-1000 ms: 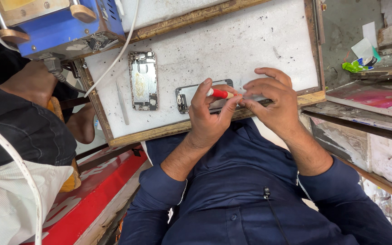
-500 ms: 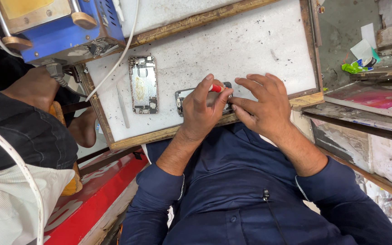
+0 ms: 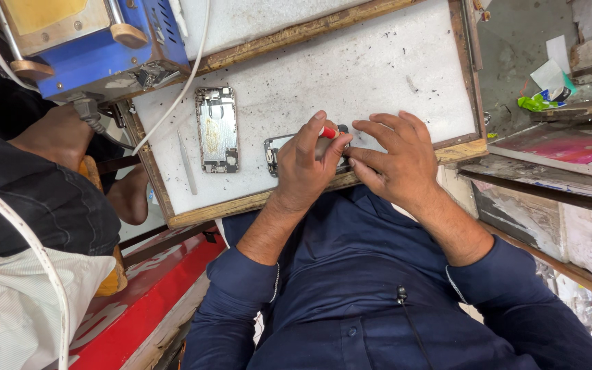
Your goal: The person uses a red-handled screwdriver to remove screws from a disassembled smartphone frame. They manipulate the frame and internal components on a white work surface, occasionally lifting and repositioning the device while continuing to unscrew fasteners.
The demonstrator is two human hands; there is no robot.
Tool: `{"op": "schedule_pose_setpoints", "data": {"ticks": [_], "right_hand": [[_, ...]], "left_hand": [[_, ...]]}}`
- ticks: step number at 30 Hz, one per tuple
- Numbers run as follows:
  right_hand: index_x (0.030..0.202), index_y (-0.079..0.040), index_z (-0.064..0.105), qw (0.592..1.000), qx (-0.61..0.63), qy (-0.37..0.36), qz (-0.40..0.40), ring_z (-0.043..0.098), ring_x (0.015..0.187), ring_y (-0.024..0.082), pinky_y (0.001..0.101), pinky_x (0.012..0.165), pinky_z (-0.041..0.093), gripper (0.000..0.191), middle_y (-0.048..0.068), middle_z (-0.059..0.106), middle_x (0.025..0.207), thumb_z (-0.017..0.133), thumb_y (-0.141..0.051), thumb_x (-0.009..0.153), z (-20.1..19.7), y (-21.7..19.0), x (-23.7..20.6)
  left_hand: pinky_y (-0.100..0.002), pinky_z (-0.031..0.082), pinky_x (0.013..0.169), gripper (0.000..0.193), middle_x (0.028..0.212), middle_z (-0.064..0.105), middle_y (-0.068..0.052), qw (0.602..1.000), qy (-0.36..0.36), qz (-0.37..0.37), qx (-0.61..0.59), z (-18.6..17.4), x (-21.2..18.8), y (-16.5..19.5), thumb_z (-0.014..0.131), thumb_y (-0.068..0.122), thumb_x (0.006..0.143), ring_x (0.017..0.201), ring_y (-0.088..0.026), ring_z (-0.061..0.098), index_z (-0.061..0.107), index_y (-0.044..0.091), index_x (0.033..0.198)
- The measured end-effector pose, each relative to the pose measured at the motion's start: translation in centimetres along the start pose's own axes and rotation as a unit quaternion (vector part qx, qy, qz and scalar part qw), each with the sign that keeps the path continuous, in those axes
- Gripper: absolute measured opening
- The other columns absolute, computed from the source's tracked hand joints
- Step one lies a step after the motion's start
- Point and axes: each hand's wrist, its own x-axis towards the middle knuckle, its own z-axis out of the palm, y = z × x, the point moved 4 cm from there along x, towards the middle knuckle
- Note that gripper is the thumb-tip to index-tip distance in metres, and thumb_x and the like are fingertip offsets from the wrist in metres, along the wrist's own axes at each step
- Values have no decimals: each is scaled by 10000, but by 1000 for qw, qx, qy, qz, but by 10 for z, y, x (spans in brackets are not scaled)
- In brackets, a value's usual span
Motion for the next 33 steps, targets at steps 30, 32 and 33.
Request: {"op": "schedule_pose_setpoints", "data": {"ticks": [30,32,33], "right_hand": [[1001,-237,831,1000,-2,6,0,575,1307,236,504,1187,369,125,-5,706,1312,815,-314,903,0,0,0],[998,-239,832,1000,-3,4,1,574,1306,236,506,1183,368,125,-5,705,1309,815,-313,899,0,0,0],[997,-240,832,1000,-3,3,2,573,1306,236,507,1181,367,124,-6,705,1308,815,-313,897,0,-1,1]], "left_hand": [[-283,668,733,777,998,734,-62,999,-16,-32,-18,4,-5,-7,783,143,1001,885,-180,774,220,148,1536],[-283,669,732,776,1000,734,-61,999,-14,-29,-14,4,-6,-8,785,147,1002,883,-179,773,222,147,1535],[-281,669,732,773,1000,733,-61,999,-13,-28,-14,4,-6,-8,784,149,1003,883,-180,774,224,149,1536]]}}
